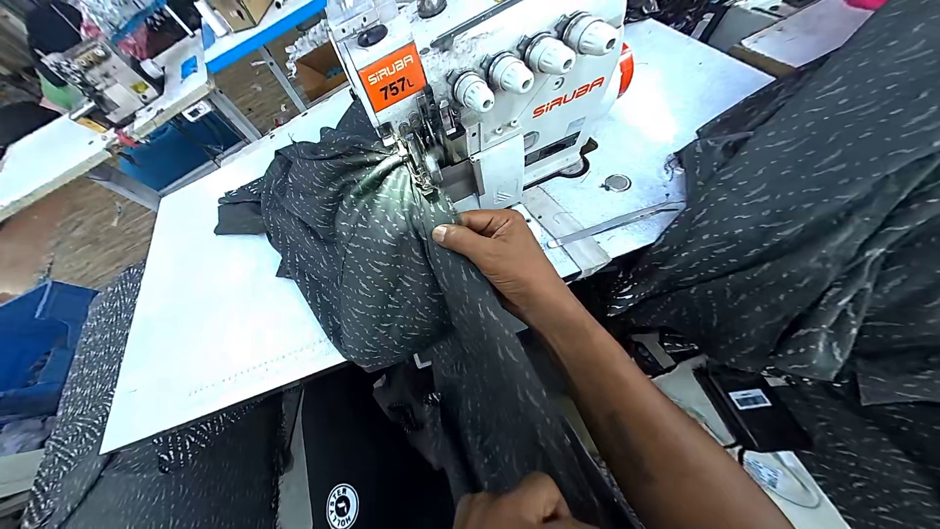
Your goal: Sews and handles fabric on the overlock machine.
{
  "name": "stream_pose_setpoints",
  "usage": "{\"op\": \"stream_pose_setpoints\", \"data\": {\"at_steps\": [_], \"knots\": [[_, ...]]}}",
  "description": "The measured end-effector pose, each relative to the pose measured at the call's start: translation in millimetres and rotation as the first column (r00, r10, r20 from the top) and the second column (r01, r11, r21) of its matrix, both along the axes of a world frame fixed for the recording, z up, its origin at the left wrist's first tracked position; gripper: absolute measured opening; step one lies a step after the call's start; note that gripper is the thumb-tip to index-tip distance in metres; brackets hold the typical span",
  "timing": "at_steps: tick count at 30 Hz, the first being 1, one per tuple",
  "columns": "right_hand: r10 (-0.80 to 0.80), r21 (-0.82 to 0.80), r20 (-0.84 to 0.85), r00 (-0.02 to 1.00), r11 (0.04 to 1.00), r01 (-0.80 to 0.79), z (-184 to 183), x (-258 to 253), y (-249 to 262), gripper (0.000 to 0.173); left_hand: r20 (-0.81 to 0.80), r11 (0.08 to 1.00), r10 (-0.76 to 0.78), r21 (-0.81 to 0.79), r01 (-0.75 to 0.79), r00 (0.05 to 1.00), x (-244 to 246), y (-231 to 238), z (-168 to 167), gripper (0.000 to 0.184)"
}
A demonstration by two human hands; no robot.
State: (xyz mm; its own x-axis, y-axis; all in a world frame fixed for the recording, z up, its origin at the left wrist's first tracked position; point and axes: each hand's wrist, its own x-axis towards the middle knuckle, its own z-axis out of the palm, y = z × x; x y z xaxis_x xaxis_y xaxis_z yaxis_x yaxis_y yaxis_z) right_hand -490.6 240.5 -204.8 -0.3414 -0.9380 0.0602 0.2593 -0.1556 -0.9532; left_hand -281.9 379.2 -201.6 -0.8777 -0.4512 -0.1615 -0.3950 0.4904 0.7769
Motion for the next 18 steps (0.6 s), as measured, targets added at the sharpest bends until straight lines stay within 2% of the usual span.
{"op": "stream_pose_setpoints", "data": {"at_steps": [7, 12, 18], "knots": [[0.029, -0.005, 0.012, 0.999, 1.000, -0.029, -4, -3, 0, 0.016, -0.107, 0.956, 0.176, -0.216, -0.196, 0.978, -13, -20, -8, 0.012], [0.005, -0.018, 0.000, 1.000, 1.000, -0.005, -5, -2, 0, 0.019, -0.244, 0.891, 0.233, -0.334, -0.307, 0.941, -25, -46, -14, 0.013], [0.002, -0.027, -0.011, 1.000, 1.000, -0.002, -6, 0, 0, 0.024, -0.315, 0.806, 0.275, -0.440, -0.396, 0.909, -34, -78, -6, 0.014]]}}
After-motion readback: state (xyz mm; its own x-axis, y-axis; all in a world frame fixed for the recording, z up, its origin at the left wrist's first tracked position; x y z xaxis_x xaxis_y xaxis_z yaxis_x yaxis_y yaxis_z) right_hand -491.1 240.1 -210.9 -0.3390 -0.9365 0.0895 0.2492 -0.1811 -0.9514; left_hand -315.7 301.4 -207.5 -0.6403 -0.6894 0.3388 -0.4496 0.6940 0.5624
